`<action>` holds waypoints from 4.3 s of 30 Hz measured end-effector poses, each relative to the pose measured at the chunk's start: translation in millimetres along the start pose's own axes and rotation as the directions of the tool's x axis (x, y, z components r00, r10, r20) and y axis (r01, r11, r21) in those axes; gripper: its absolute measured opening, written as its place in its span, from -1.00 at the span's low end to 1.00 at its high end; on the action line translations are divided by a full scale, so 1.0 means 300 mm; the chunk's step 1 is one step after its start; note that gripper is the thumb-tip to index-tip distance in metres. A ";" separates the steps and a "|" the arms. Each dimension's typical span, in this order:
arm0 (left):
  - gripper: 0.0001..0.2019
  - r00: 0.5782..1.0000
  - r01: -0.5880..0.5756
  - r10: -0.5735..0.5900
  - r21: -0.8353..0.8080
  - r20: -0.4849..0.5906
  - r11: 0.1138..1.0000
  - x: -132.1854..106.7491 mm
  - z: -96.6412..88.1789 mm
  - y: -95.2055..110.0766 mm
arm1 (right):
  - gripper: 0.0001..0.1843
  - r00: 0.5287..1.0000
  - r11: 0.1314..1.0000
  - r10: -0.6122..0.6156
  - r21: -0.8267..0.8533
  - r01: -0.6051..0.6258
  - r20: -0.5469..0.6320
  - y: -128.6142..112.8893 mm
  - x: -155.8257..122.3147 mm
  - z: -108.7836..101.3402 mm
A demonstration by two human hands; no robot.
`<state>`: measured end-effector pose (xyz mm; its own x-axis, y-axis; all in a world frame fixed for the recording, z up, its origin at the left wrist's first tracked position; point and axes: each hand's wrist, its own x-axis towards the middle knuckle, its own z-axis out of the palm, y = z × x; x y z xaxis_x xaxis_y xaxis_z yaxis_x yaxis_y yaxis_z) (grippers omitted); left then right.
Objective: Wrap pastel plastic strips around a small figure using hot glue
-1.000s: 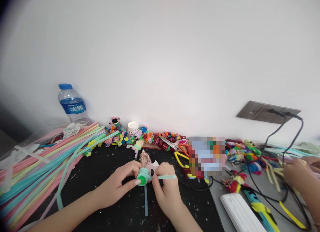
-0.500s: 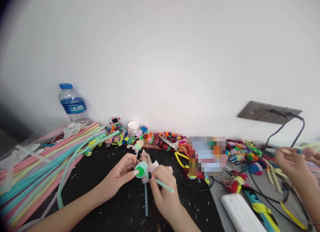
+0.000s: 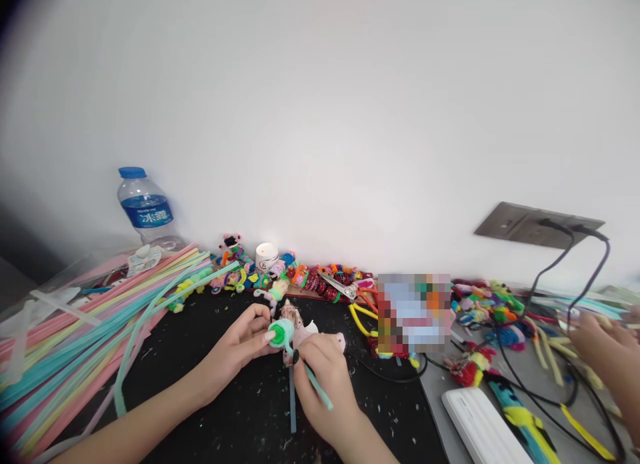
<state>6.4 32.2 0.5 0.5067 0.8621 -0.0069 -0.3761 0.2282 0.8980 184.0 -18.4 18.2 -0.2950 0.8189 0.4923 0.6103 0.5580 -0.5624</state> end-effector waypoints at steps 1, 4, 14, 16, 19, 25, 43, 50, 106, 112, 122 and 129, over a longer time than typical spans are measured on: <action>-0.83 1.000 0.010 -0.010 -0.010 -0.009 1.000 -0.001 0.003 0.002 | -0.77 1.000 1.000 -0.003 0.005 0.003 -0.003 0.000 0.000 0.001; -0.82 0.999 0.026 -0.028 -0.034 -0.030 0.999 -0.002 0.010 0.008 | -0.78 1.000 1.000 -0.018 0.016 0.018 -0.005 0.001 -0.003 0.007; -0.80 0.996 0.026 -0.032 -0.078 -0.085 0.997 -0.005 0.022 0.017 | -0.81 0.999 0.999 -0.041 -0.009 0.041 -0.013 0.017 -0.010 0.030; -0.80 0.995 0.026 -0.033 -0.074 -0.092 0.997 -0.007 0.022 0.015 | -0.81 0.999 0.999 -0.039 -0.011 0.038 -0.020 0.019 -0.011 0.033; -0.81 0.995 0.025 -0.032 -0.069 -0.096 0.997 -0.007 0.020 0.012 | -0.80 0.999 1.000 -0.030 -0.003 0.030 -0.020 0.018 -0.013 0.035; -0.80 0.994 0.027 -0.036 -0.084 -0.107 0.996 -0.002 0.023 0.010 | -0.79 1.000 1.000 -0.027 0.007 0.027 -0.012 0.009 -0.013 0.035; -0.69 0.995 0.027 -0.021 0.059 -0.101 0.998 -0.001 0.015 0.003 | -0.78 0.999 0.999 -0.035 -0.030 0.034 -0.025 0.008 -0.011 0.039; -0.76 0.997 -0.054 0.062 0.167 -0.045 0.984 0.004 0.005 0.004 | -0.78 1.000 1.000 -0.005 -0.024 0.005 -0.011 0.011 -0.008 0.033; -0.87 0.975 -0.221 0.189 0.503 0.115 0.835 -0.026 0.005 0.012 | -0.75 0.992 0.994 0.026 -0.111 -0.012 0.122 0.011 -0.018 0.033; -0.88 0.974 -0.226 0.194 0.528 0.116 0.819 -0.023 0.005 0.012 | -0.75 0.991 0.994 0.034 -0.104 -0.021 0.129 0.012 -0.021 0.035; -0.89 0.975 -0.221 0.184 0.517 0.123 0.827 -0.029 0.005 0.003 | -0.74 0.992 0.998 0.006 -0.067 0.002 0.123 -0.007 -0.015 0.038; -0.88 0.974 -0.226 0.185 0.546 0.129 0.807 -0.030 0.007 0.005 | -0.76 0.994 0.997 -0.025 -0.064 0.032 0.107 -0.018 -0.009 0.043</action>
<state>2.9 23.9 2.8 0.5235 0.8241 0.2164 0.0060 -0.2576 0.9662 172.1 -22.0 11.1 -0.3875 0.8141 0.4325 0.6461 0.5745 -0.5025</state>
